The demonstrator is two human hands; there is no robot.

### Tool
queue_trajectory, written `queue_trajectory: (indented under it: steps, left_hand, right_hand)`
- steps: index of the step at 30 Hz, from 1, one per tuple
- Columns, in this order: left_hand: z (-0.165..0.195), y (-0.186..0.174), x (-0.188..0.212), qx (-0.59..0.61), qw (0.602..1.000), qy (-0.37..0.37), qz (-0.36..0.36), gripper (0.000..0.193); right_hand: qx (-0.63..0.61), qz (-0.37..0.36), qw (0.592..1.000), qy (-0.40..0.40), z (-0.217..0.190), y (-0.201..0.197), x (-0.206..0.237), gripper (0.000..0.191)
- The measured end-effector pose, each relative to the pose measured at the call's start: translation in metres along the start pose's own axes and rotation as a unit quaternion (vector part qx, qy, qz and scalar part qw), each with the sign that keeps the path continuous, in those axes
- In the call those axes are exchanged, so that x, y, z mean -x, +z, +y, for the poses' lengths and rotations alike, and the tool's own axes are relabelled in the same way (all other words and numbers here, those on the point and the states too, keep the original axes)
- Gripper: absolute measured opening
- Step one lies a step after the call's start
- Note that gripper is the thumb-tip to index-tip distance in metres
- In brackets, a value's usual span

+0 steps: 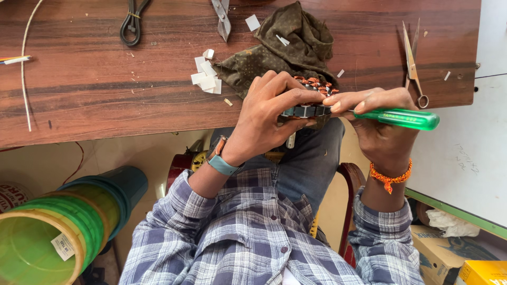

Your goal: The person inserts small white insulating pieces into the slots of a motor stator and uses a screwdriver to press them in. They repeatedly cut additional pieces from a strip using scissors and continue inserting them into the stator.

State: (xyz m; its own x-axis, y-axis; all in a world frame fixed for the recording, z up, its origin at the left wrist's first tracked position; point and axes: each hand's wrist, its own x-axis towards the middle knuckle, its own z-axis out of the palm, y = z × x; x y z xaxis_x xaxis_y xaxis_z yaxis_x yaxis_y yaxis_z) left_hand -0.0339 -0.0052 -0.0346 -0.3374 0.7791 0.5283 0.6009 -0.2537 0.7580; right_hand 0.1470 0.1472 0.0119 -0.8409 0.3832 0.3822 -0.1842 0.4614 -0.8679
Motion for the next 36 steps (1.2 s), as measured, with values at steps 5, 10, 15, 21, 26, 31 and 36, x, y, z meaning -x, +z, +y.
queue_trajectory:
  steps: [5,10,15,21,26,31,36]
  left_hand:
    - [0.0,0.0,-0.001,0.01,1.0,0.001,0.002,0.044]
    - [-0.003,-0.002,-0.006,0.009,1.0,0.008,-0.011,0.044]
    - [-0.008,-0.01,-0.009,0.046,0.999,0.0,-0.024,0.041]
    - [-0.017,-0.02,-0.009,0.079,0.996,0.025,-0.042,0.044]
    - [-0.031,-0.019,-0.004,0.049,0.994,0.084,-0.05,0.044]
    - [-0.038,-0.011,0.007,0.042,0.994,0.096,-0.026,0.044]
    - [-0.04,-0.011,0.008,0.051,0.994,0.094,-0.032,0.045]
  right_hand:
    - [0.055,0.0,0.998,-0.014,-0.007,0.007,-0.009,0.029]
    - [0.048,-0.002,0.997,0.058,-0.015,0.007,-0.019,0.026]
    - [-0.023,-0.008,0.997,0.077,-0.008,0.001,-0.026,0.021]
    - [-0.133,0.161,0.978,0.018,0.006,0.005,-0.02,0.027]
    - [-0.165,0.242,0.956,0.008,0.017,0.019,0.01,0.034]
    - [-0.194,0.253,0.948,-0.013,0.037,0.032,0.039,0.035]
    - [-0.183,0.283,0.941,-0.014,0.048,0.036,0.049,0.039]
